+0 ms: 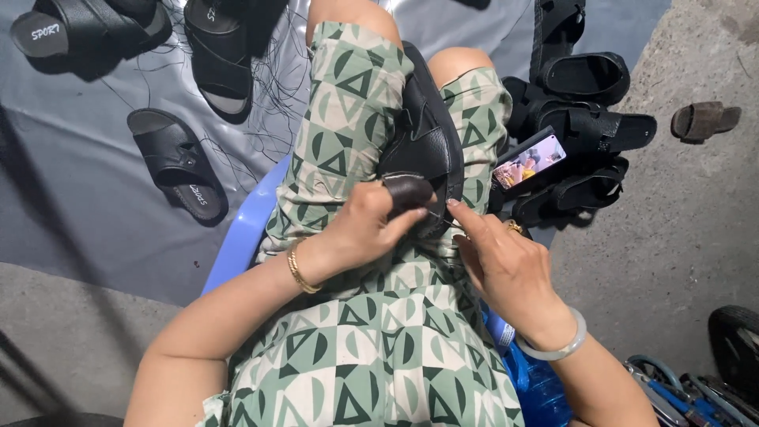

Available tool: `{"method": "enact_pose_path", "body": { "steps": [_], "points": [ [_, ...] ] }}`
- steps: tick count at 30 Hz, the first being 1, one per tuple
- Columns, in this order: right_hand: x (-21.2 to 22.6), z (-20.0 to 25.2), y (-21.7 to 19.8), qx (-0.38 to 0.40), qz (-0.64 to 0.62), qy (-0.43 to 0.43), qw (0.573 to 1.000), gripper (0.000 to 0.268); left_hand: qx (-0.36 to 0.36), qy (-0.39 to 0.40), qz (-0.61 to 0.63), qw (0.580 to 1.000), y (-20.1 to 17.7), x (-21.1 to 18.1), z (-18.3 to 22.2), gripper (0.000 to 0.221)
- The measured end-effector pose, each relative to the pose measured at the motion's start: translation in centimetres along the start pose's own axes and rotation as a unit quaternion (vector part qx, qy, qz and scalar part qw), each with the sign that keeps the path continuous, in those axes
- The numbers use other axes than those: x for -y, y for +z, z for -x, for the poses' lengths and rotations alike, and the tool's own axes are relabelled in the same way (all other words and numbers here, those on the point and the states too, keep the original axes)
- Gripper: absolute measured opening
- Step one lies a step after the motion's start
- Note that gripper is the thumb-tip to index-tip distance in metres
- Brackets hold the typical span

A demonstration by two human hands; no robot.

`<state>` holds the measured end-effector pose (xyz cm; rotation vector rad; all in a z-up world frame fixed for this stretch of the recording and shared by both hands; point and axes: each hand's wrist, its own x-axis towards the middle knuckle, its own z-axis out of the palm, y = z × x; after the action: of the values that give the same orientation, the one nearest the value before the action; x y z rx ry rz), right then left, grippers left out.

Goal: The person is hand-stitching a black leather sandal to repair it, then transitions to sorting small snails from a bowl into a bucket.

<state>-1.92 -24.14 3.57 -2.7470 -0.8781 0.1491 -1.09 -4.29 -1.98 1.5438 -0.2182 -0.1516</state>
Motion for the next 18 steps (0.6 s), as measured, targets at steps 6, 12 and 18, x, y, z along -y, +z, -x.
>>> {"method": "enact_pose_path", "body": {
  "steps": [6,12,18],
  "points": [
    [-0.4,0.2,-0.2,-0.009,0.005,-0.036,0.999,0.029,0.063,-0.092,0.121,0.986,-0.7,0.1,0.7,0.025],
    [-0.2,-0.5,-4.3,0.292,0.142,0.068,0.943,0.069,0.154,0.075,-0.093,0.981,-1.0,0.3,-0.2,0.047],
    [-1.3,2.4,-9.3,0.305,0.15,0.091,0.936,0.064,0.064,0.129,-0.092,0.985,0.1,1.2,-0.3,0.038]
  ]
}}
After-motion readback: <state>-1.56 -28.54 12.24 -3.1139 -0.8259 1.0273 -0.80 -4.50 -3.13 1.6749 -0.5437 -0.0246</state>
